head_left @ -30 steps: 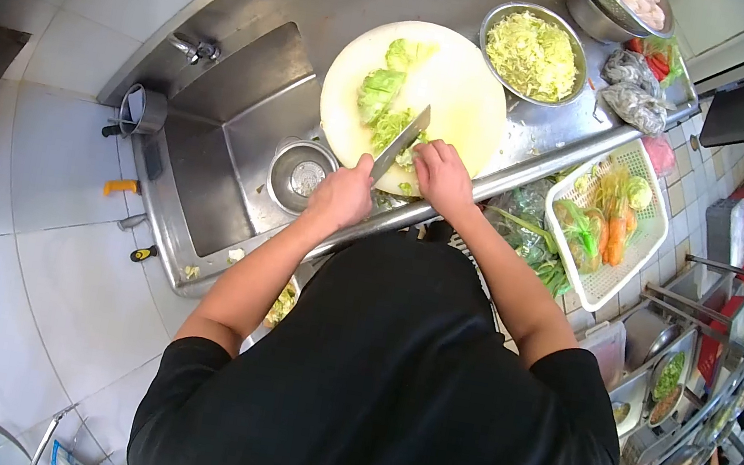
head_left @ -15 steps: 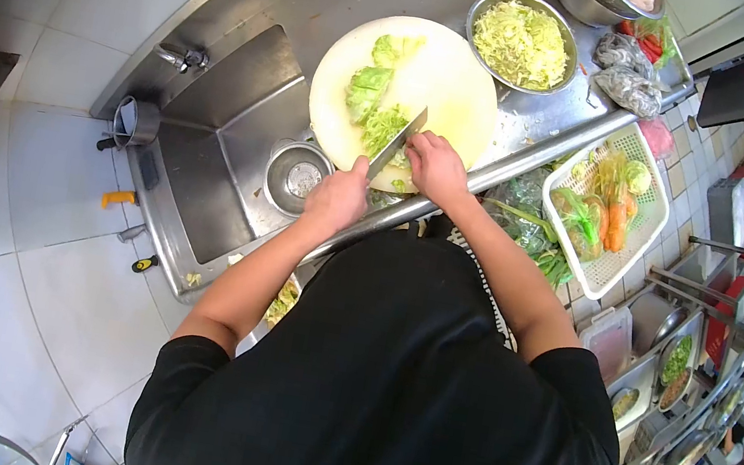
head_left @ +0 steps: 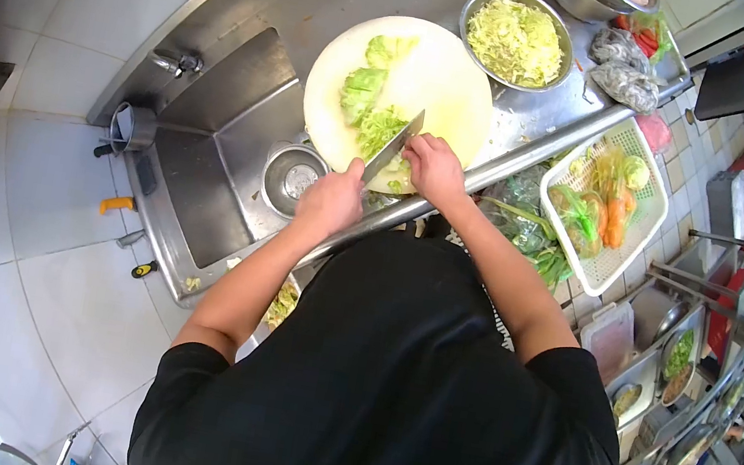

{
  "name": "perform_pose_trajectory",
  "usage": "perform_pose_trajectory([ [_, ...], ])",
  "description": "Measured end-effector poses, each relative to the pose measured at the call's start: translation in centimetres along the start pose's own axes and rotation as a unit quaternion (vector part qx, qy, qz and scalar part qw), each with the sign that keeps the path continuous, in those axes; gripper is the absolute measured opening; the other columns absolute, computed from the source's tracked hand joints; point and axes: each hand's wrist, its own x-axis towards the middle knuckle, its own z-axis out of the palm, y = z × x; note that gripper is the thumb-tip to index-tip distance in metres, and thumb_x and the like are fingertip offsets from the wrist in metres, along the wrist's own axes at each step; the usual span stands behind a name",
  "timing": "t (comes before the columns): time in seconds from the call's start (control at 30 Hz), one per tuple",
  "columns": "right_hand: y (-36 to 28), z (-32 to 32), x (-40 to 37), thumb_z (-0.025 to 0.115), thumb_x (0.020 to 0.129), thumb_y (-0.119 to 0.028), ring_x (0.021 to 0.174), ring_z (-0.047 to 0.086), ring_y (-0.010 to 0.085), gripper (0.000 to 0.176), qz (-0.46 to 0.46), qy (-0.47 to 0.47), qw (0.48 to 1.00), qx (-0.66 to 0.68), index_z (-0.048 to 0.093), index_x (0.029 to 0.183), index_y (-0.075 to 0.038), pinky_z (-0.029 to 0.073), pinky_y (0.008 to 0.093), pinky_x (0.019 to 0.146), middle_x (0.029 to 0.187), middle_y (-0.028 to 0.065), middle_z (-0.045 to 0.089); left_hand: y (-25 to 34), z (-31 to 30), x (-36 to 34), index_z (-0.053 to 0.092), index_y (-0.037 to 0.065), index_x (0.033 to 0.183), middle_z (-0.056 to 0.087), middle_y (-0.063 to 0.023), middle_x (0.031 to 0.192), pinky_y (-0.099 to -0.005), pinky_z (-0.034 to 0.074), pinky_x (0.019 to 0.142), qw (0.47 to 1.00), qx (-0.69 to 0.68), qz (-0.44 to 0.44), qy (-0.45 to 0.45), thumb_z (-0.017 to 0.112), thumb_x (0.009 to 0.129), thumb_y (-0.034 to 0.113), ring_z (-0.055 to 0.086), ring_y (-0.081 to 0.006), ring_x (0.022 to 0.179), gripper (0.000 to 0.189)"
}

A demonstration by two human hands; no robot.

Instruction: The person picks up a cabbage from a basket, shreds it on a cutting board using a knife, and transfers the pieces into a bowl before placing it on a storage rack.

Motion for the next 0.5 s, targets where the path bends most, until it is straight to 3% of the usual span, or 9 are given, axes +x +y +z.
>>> perform_pose_trajectory([
  [0.17,-0.2,0.1,-0.4,0.069,0.091,-0.014,0.089,0.065,0.0345,0.008,0.004,-0.001,1.000,-0.003,0.067,0.097,-0.008,0.054,0.0449,0.082,0.091,0.0114,0.067,-0.8,2.6,0.3,0.050,0.004,0.116,0.070,-0.0312,0.085,-0.0632,0.053,0.078,1.000,-0.018,0.011,0.012,0.054,0.104,0.022,0.070,-0.0511,0.085,0.022],
  [0.27,0.1,0.0,-0.8,0.069,0.091,-0.013,0.089,0.065,0.0344,0.008,-0.001,0.008,1.000,-0.008,0.067,0.097,-0.008,0.054,0.0449,0.082,0.091,0.0111,0.067,0.6,0.2,-1.1,0.050,0.004,0.117,0.070,-0.0317,0.085,-0.0634,0.052,0.078,0.999,-0.031,0.009,0.019,0.054,0.104,0.022,0.070,-0.0514,0.085,0.023],
  [0.37,-0.1,0.1,-0.7,0.069,0.091,-0.012,0.088,0.065,0.0342,0.008,0.004,0.010,1.000,-0.009,0.067,0.097,-0.008,0.054,0.0448,0.083,0.091,0.0112,0.067,-0.7,2.4,0.2,0.049,0.004,0.118,0.070,-0.0313,0.086,-0.0630,0.053,0.078,1.000,-0.020,0.011,0.009,0.054,0.104,0.023,0.070,-0.0513,0.087,0.024],
  [0.5,0.2,0.2,-1.1,0.070,0.091,-0.012,0.089,0.065,0.0352,0.008,0.003,0.015,1.000,-0.006,0.067,0.096,-0.007,0.054,0.0453,0.082,0.091,0.0123,0.067,0.5,1.0,-0.7,0.049,0.005,0.118,0.071,-0.0310,0.088,-0.0630,0.053,0.079,1.000,-0.018,0.000,0.017,0.054,0.104,0.024,0.070,-0.0509,0.089,0.024],
])
